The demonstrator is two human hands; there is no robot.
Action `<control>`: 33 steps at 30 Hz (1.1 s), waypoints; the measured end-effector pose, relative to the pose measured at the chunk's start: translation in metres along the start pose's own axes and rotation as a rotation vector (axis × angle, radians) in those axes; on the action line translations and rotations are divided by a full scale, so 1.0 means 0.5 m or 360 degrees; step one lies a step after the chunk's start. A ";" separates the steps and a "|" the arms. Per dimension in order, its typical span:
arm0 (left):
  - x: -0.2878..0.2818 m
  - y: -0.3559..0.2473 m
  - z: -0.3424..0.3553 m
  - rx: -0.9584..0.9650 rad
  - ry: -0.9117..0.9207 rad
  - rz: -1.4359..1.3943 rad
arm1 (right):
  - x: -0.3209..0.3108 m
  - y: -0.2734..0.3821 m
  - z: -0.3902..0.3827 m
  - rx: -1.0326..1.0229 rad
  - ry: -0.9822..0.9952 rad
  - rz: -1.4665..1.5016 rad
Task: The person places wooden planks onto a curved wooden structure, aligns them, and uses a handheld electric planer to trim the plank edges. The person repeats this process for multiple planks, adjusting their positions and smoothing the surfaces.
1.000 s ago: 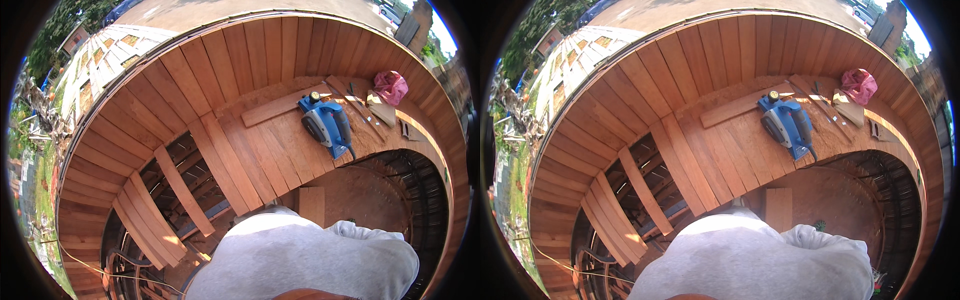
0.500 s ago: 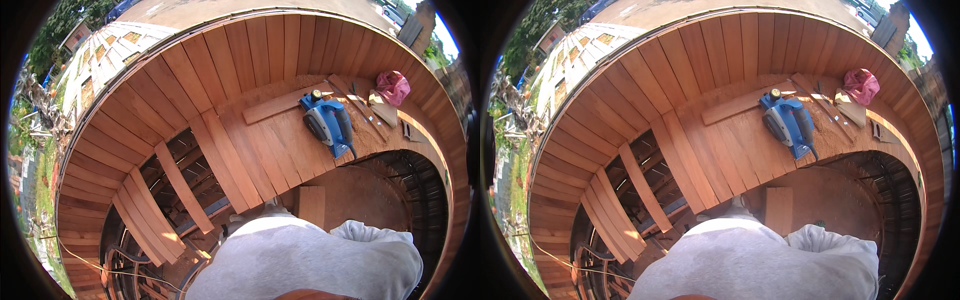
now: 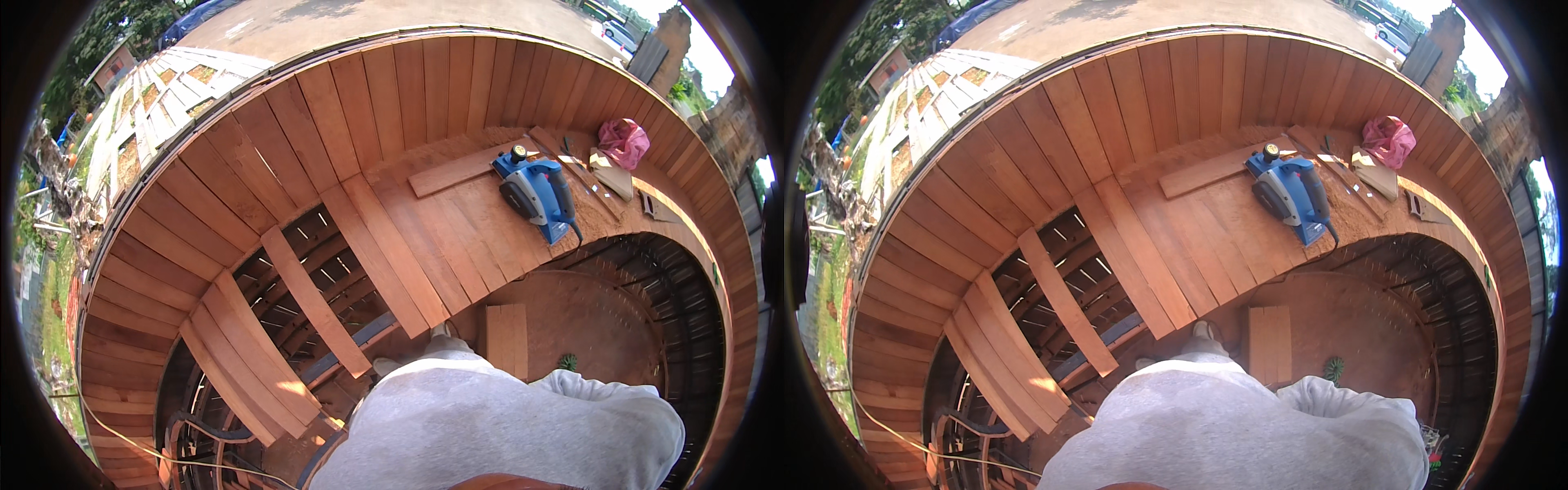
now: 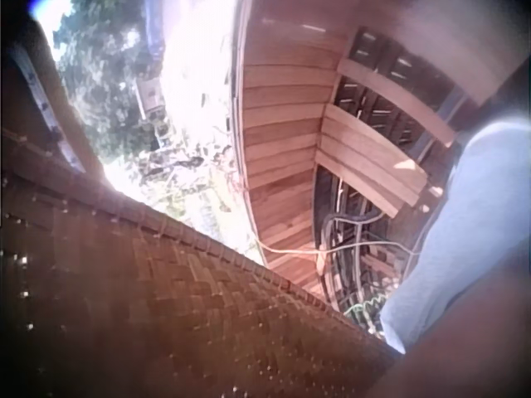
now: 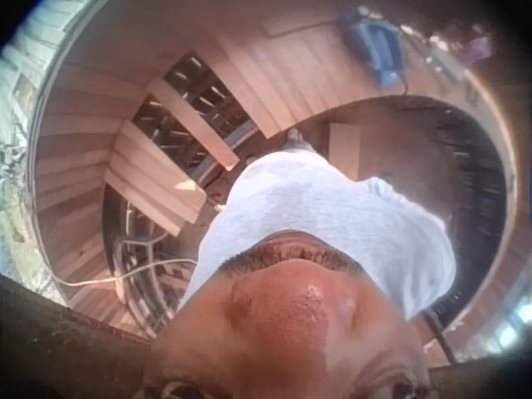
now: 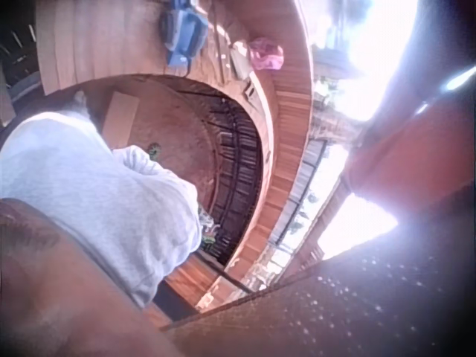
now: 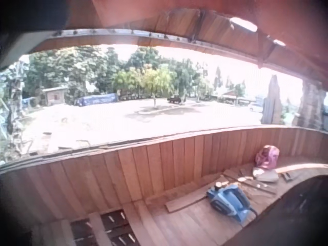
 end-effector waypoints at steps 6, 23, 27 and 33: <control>-0.020 0.021 -0.021 0.0017 0.0036 0.0022 | 0.034 0.020 -0.008 0.0015 -0.0012 -0.0008; -0.024 0.051 -0.027 0.0032 0.0135 0.0122 | 0.034 0.026 -0.006 -0.0116 0.0409 -0.0180; -0.011 0.050 -0.027 0.0060 0.0183 0.0147 | -0.121 0.123 -0.101 -0.0078 -0.0103 -0.0479; 0.012 0.009 -0.019 0.0142 0.0199 0.0178 | -0.279 0.283 -0.250 -0.0408 -0.0938 -0.0005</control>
Point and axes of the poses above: each hand's wrist, its own z-axis towards the middle knuckle, its own x-axis out of the palm, y = z × x, the point moved 5 cm from there along z, towards the middle knuckle, and after that the axes turned 5 degrees about -z, right-handed, at the moved point
